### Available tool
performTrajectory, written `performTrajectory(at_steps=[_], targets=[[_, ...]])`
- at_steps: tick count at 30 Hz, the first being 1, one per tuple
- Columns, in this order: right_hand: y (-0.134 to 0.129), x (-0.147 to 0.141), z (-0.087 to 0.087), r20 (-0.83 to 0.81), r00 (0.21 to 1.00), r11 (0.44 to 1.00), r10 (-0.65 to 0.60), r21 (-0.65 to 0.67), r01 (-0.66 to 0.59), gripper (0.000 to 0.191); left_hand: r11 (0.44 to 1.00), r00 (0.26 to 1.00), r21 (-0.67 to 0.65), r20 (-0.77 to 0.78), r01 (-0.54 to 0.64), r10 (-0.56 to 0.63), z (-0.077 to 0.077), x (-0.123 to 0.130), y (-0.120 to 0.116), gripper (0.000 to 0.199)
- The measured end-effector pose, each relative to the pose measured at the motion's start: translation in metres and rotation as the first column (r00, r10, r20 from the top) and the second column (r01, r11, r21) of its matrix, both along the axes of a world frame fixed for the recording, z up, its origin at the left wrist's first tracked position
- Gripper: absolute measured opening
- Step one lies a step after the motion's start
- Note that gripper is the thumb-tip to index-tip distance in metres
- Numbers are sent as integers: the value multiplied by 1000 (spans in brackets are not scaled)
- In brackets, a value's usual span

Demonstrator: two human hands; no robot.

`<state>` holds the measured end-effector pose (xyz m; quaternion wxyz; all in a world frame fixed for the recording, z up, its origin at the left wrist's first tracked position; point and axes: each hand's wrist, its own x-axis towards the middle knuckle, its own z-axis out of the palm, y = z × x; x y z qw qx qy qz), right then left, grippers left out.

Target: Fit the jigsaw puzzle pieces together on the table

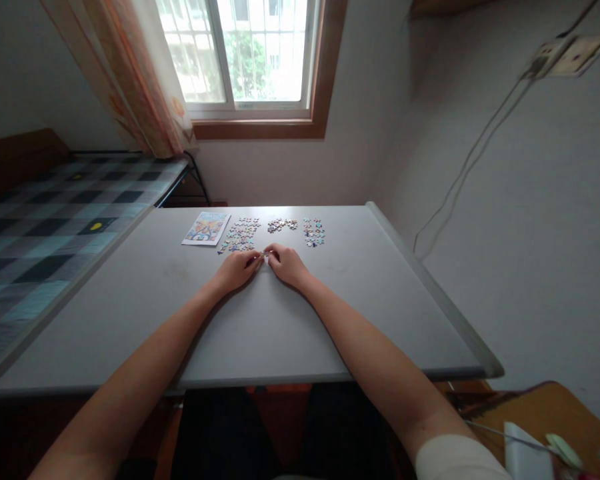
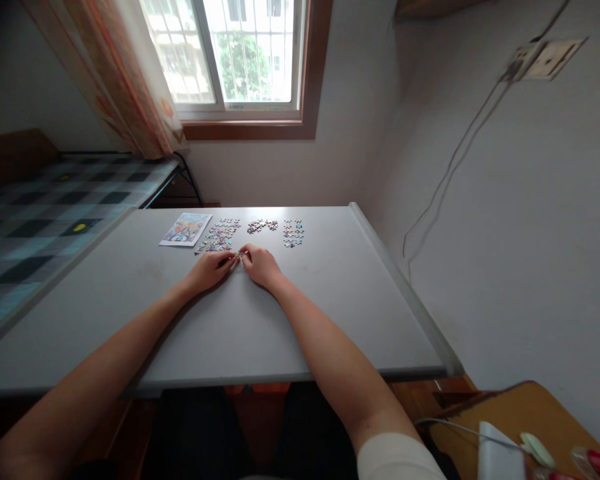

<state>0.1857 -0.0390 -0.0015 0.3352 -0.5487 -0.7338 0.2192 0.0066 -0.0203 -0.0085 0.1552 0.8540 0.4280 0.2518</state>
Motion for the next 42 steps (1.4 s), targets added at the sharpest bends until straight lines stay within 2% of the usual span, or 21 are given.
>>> performTrajectory(at_steps=[18, 42], targets=[[-1, 1, 1, 40, 999, 1000, 2, -5, -2, 27, 1000, 1000, -7, -18, -10, 10, 6, 1, -3, 28], [-1, 2, 0, 20, 1000, 1000, 5, -13, -4, 26, 1000, 1000, -18, -12, 19, -19, 2, 0, -1, 28]])
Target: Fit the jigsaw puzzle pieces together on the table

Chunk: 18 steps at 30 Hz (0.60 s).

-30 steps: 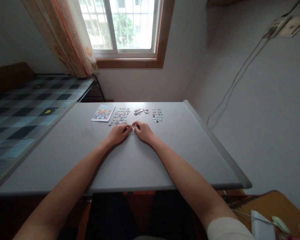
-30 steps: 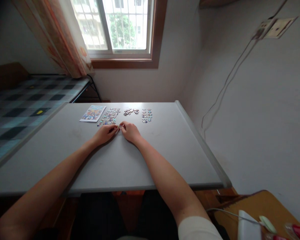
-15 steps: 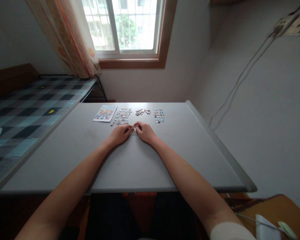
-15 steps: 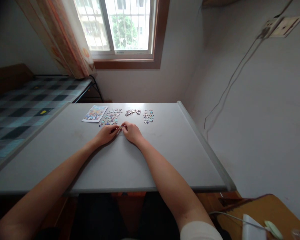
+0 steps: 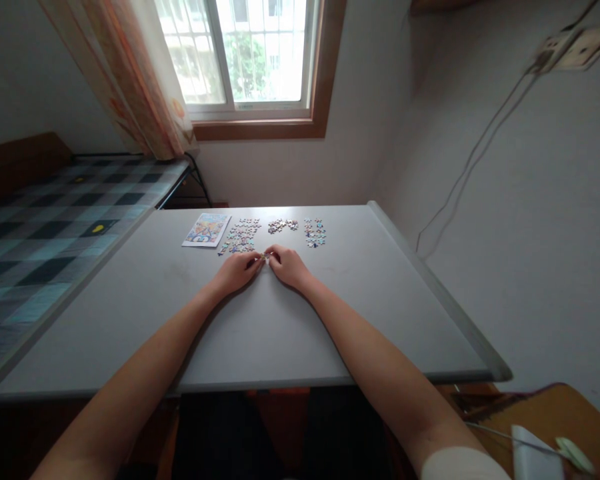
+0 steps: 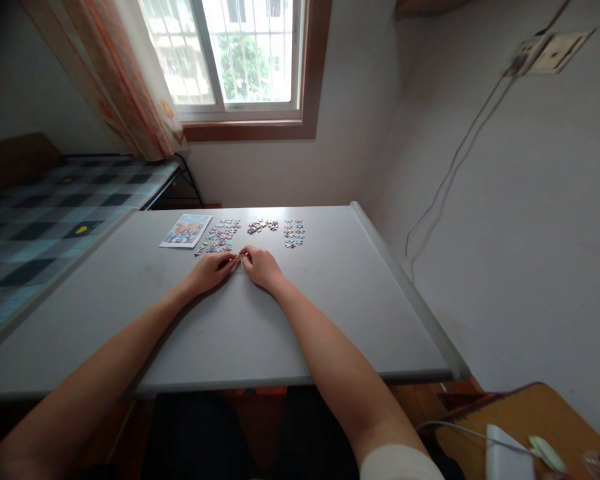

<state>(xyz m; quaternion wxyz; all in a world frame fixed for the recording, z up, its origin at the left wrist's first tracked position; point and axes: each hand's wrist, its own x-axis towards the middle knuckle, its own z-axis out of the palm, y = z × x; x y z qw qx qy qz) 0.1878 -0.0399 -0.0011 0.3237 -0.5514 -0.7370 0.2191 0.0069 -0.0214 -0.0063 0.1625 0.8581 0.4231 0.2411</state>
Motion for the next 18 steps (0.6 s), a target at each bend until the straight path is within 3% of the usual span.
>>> performTrajectory(at_steps=[18], targets=[[-2, -1, 2, -3, 1000, 1000, 1, 1, -1, 26, 1000, 1000, -3, 0, -22, 22, 2, 1, -2, 30]])
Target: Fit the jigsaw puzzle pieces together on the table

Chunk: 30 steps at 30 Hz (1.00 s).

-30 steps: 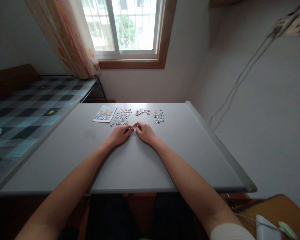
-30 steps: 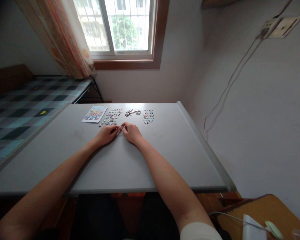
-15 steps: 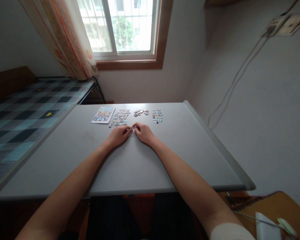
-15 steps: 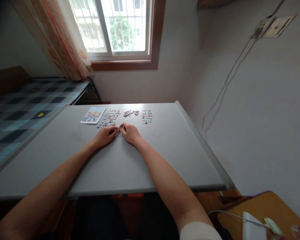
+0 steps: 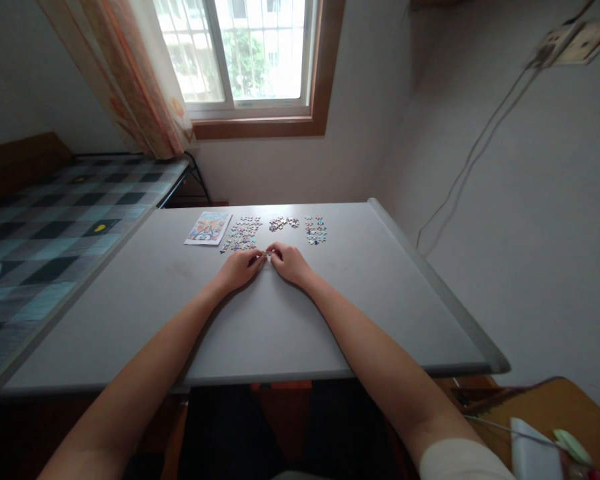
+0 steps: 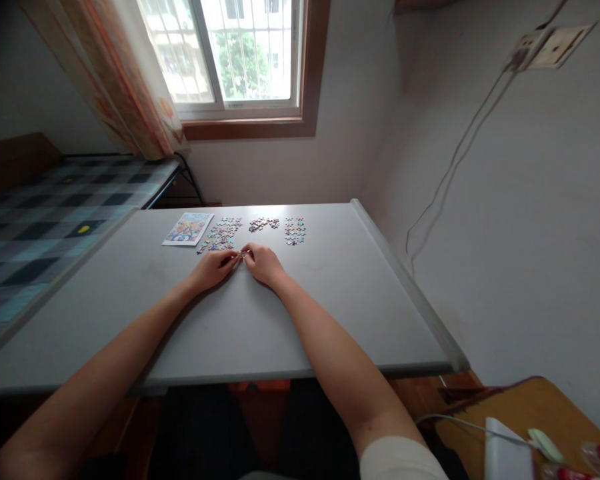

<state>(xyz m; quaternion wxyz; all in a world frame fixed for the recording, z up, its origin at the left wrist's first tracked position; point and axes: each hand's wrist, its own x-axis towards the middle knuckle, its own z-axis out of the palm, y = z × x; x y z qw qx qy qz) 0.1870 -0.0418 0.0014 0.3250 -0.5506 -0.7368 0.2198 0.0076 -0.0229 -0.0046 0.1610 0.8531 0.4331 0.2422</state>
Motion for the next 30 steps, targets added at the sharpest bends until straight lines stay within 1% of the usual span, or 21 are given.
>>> performTrajectory(at_steps=[7, 12, 30], targets=[[2, 1, -3, -11, 1000, 1000, 11, 18, -10, 26, 1000, 1000, 8, -3, 5, -5, -1, -1, 1, 30], [1, 1, -1, -8, 1000, 1000, 10, 9, -10, 26, 1000, 1000, 3, 3, 16, -16, 2, 0, 0, 28], [1, 0, -2, 13, 1000, 1000, 13, 9, -13, 25, 1000, 1000, 2, -2, 13, -13, -1, -2, 1, 29]])
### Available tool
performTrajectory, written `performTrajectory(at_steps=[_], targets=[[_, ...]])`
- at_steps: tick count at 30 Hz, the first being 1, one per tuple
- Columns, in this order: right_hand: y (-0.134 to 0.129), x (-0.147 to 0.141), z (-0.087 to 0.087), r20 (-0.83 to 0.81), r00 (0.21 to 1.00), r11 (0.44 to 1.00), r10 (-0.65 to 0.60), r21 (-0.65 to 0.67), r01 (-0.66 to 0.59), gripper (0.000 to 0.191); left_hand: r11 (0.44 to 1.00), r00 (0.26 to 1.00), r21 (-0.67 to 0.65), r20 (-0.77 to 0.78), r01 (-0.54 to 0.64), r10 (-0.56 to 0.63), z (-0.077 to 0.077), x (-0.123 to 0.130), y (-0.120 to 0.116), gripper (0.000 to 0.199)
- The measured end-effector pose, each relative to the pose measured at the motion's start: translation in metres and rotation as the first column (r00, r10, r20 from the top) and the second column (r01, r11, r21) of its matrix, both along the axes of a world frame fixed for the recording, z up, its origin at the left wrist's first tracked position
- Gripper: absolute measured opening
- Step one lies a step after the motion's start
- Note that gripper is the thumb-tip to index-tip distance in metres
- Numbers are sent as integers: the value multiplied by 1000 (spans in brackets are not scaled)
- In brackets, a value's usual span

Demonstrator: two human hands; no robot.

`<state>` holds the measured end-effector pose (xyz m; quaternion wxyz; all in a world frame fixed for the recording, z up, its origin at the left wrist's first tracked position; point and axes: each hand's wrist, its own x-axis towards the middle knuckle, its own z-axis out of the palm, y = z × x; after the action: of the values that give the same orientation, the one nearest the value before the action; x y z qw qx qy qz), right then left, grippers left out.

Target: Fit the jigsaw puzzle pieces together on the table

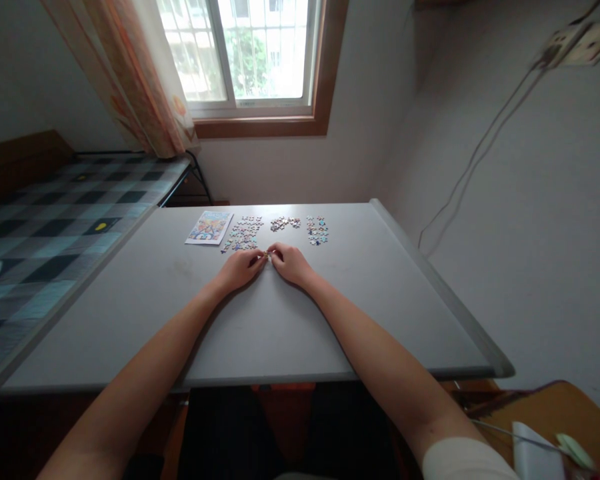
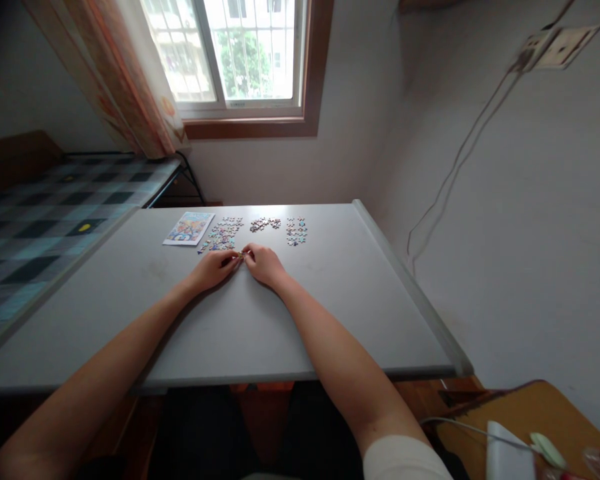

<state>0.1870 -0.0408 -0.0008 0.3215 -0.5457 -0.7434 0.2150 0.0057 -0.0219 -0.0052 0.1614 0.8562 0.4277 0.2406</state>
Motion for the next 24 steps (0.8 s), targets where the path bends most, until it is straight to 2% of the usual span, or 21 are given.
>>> performTrajectory(at_steps=[9, 24], targets=[[-2, 0, 3, -4, 1000, 1000, -3, -16, 2, 24, 1000, 1000, -4, 3, 0, 0, -4, -1, 2, 31], [0, -1, 1, -16, 1000, 1000, 3, -14, -3, 24, 1000, 1000, -4, 18, 5, -5, 0, 1, 0, 29]])
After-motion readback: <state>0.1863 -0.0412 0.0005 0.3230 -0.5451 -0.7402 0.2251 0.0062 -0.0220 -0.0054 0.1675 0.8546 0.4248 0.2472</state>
